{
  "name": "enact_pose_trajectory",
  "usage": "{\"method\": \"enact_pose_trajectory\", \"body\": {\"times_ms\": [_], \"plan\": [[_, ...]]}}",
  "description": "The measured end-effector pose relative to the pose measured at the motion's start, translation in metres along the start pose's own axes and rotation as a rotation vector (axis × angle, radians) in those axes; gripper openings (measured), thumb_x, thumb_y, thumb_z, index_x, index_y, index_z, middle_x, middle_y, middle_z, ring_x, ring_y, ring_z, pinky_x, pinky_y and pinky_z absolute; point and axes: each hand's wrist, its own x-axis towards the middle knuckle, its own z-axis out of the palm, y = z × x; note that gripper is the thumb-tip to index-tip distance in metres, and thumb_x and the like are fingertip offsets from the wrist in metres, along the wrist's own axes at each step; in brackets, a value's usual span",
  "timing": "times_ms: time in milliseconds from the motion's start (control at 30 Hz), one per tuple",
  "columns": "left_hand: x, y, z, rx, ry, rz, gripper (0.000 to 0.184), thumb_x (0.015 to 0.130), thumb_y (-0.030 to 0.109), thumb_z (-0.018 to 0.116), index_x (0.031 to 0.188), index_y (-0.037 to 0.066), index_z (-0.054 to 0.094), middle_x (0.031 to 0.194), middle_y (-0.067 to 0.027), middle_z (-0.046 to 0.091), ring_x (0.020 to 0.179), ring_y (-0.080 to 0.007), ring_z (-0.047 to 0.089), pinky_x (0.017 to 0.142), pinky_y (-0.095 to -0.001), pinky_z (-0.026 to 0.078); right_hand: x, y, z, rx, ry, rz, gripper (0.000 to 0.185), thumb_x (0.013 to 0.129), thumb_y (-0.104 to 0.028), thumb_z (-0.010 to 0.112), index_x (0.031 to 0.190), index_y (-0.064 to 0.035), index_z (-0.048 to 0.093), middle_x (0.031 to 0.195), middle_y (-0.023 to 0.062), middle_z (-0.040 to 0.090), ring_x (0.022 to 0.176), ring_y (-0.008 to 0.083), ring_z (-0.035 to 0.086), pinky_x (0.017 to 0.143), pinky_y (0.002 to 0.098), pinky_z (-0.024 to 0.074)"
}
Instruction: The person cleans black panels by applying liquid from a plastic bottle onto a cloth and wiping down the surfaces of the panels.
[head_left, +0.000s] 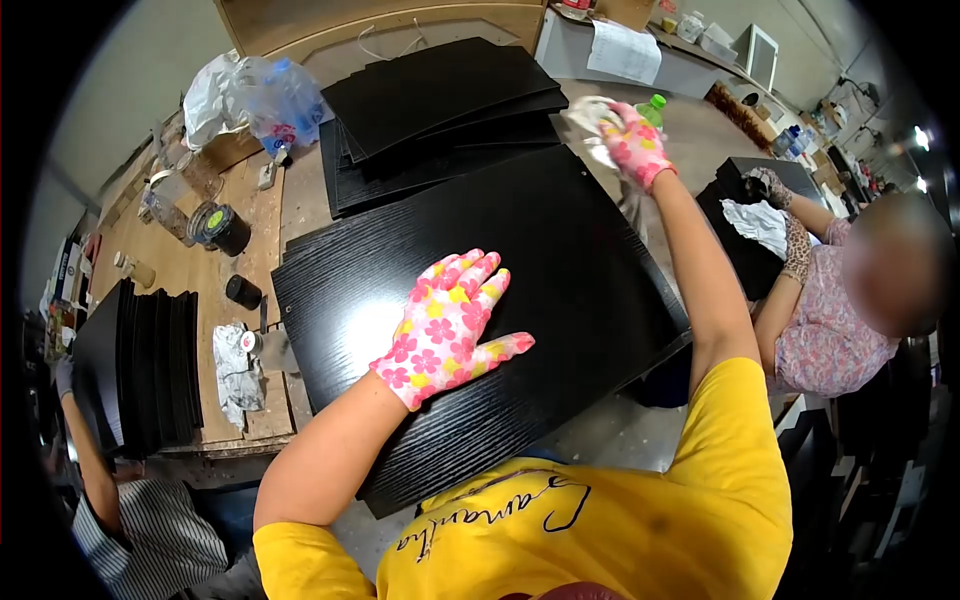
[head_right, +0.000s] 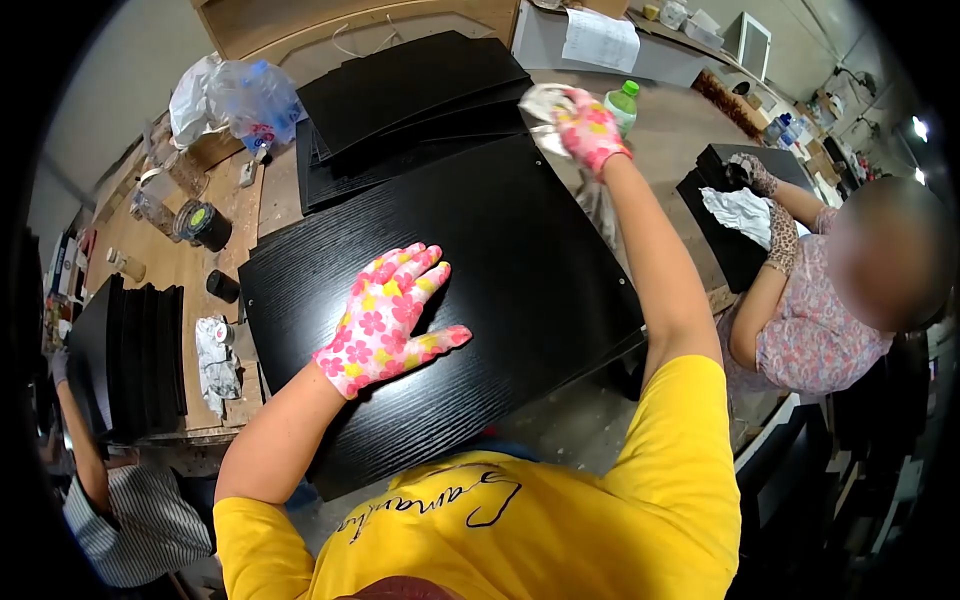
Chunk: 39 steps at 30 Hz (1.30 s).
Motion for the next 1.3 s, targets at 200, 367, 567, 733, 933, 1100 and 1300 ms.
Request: {"method": "enact_pose_trajectory", "body": {"times_ms": [200, 367, 567, 733, 933, 1100, 1300], "plan": [[0.001, -0.003, 0.002, -0.005, 0.007, 0.036, 0.074, 0.082, 0.053, 0.068, 0.129, -0.002, 0.056, 0.140, -0.0202, 0.050, 0.135, -0.0367, 0.041, 0.113, -0.0470, 0.029, -0.043, -0.031, 0.053, -0.120, -0.208, -0.469, 0.032, 0.085, -0.026, 0.066, 0.112, -0.0078, 0.064, 0.106, 0.0172, 0.066, 0.101, 0.0343, 0.064, 0.090, 0.0389, 0.0507], [-0.001, -0.002, 0.002, 0.017, 0.024, 0.061, 0.074, 0.085, 0.054, 0.066, 0.129, -0.004, 0.055, 0.140, -0.0224, 0.049, 0.135, -0.0374, 0.041, 0.114, -0.0467, 0.028, -0.012, -0.009, 0.051, -0.278, -0.285, -0.084, 0.027, 0.085, -0.018, 0.061, 0.111, -0.0106, 0.065, 0.112, 0.0147, 0.067, 0.104, 0.0346, 0.063, 0.088, 0.0408, 0.0503], [0.000, -0.002, 0.006, -0.002, 0.058, 0.061, 0.072, 0.085, 0.053, 0.065, 0.126, -0.006, 0.057, 0.137, -0.0233, 0.051, 0.134, -0.0373, 0.042, 0.114, -0.0468, 0.027, -0.040, -0.047, 0.043, -0.132, -0.315, -0.152, 0.028, 0.088, -0.019, 0.063, 0.115, -0.0106, 0.063, 0.113, 0.0139, 0.064, 0.112, 0.0339, 0.059, 0.095, 0.0381, 0.0466], [-0.001, 0.000, 0.000, -0.010, 0.028, 0.018, 0.073, 0.084, 0.053, 0.066, 0.128, -0.003, 0.056, 0.141, -0.0210, 0.049, 0.135, -0.0363, 0.040, 0.114, -0.0464, 0.027, -0.007, -0.030, 0.036, -0.274, -0.276, 0.004, 0.031, 0.088, -0.020, 0.058, 0.118, -0.0132, 0.058, 0.119, 0.0153, 0.063, 0.117, 0.0372, 0.056, 0.107, 0.0462, 0.0376], [0.001, -0.001, -0.001, -0.042, 0.031, 0.018, 0.071, 0.084, 0.053, 0.067, 0.126, -0.004, 0.058, 0.139, -0.0206, 0.051, 0.135, -0.0346, 0.041, 0.114, -0.0457, 0.028, -0.018, -0.030, 0.022, -0.162, -0.372, -0.051, 0.032, 0.091, -0.021, 0.056, 0.122, -0.0128, 0.058, 0.120, 0.0146, 0.061, 0.118, 0.0369, 0.055, 0.102, 0.0455, 0.0404], [0.000, 0.000, -0.003, -0.012, 0.004, 0.005, 0.072, 0.083, 0.055, 0.066, 0.126, -0.002, 0.058, 0.140, -0.0204, 0.050, 0.135, -0.0350, 0.041, 0.114, -0.0462, 0.028, -0.030, -0.039, 0.014, -0.213, -0.373, -0.123, 0.031, 0.090, -0.020, 0.056, 0.120, -0.0145, 0.060, 0.114, 0.0129, 0.065, 0.116, 0.0346, 0.057, 0.100, 0.0448, 0.0424], [0.002, 0.003, -0.004, -0.012, 0.020, 0.014, 0.070, 0.079, 0.050, 0.073, 0.125, 0.000, 0.058, 0.139, -0.0188, 0.051, 0.134, -0.0352, 0.042, 0.112, -0.0468, 0.030, -0.040, -0.059, 0.024, -0.064, -0.364, -0.315, 0.032, 0.083, -0.015, 0.062, 0.115, -0.0169, 0.064, 0.113, 0.0102, 0.063, 0.111, 0.0315, 0.060, 0.095, 0.0403, 0.0481]]}}
